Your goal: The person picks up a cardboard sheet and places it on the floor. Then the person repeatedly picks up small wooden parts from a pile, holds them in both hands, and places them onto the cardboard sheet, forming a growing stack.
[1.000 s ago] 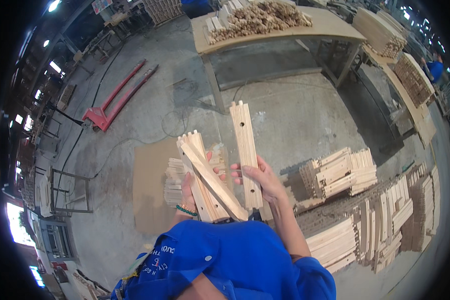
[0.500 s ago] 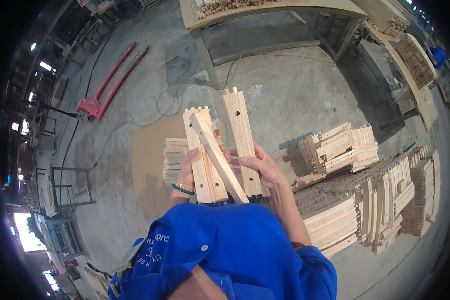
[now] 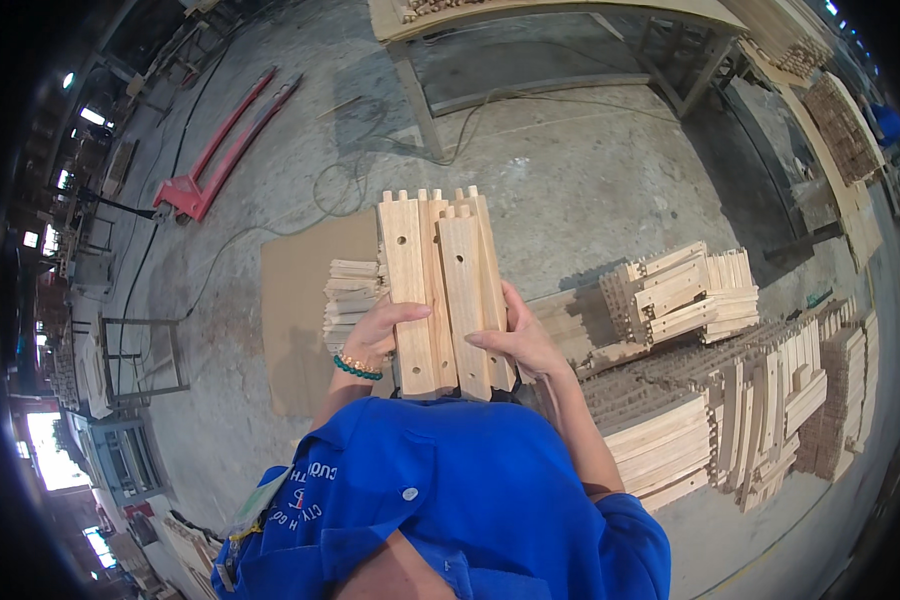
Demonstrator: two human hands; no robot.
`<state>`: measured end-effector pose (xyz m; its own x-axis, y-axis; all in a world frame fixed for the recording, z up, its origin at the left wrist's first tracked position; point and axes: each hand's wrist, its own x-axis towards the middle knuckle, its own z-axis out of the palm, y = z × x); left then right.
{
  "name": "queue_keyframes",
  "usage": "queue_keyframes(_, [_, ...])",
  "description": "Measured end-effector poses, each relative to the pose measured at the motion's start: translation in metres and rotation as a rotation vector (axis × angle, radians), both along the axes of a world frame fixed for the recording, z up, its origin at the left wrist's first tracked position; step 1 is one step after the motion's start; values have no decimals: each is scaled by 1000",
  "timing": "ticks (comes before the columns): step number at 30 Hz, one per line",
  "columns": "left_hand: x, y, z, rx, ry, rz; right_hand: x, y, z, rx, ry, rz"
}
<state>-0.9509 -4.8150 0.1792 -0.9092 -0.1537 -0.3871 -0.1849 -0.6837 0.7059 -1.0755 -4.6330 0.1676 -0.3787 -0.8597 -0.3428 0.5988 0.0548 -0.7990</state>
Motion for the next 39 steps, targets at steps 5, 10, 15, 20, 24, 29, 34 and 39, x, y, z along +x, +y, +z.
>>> queue_keyframes(5, [1, 3, 1, -18, 9, -27, -5, 5, -6, -100, -58, -50])
queue_keyframes(10, [-8, 0, -5, -24, 16, -31, -11, 6, -3, -105, -73, -46])
queue_keyframes(15, [-9, -3, 2, 109, 68, -29, -15, 1, -1, -78, -50, -102])
queue_keyframes(20, [14, 1, -28, 26, 30, 86, -5, -1, 2, -117, -84, -129])
queue_keyframes(24, [0, 12, -40, 194, -29, 64, -9, 12, -23, -63, -84, -136])
queue_keyframes(29, [5, 13, -55, 87, -37, 174, -6, 4, -29, -80, -188, -101])
queue_keyframes(34, [-2, 8, -46, 101, -26, 175, -13, -2, -41, -73, -347, -106])
queue_keyframes(39, [3, 5, -43, 15, -71, 204, -20, -3, -69, -84, -581, -2])
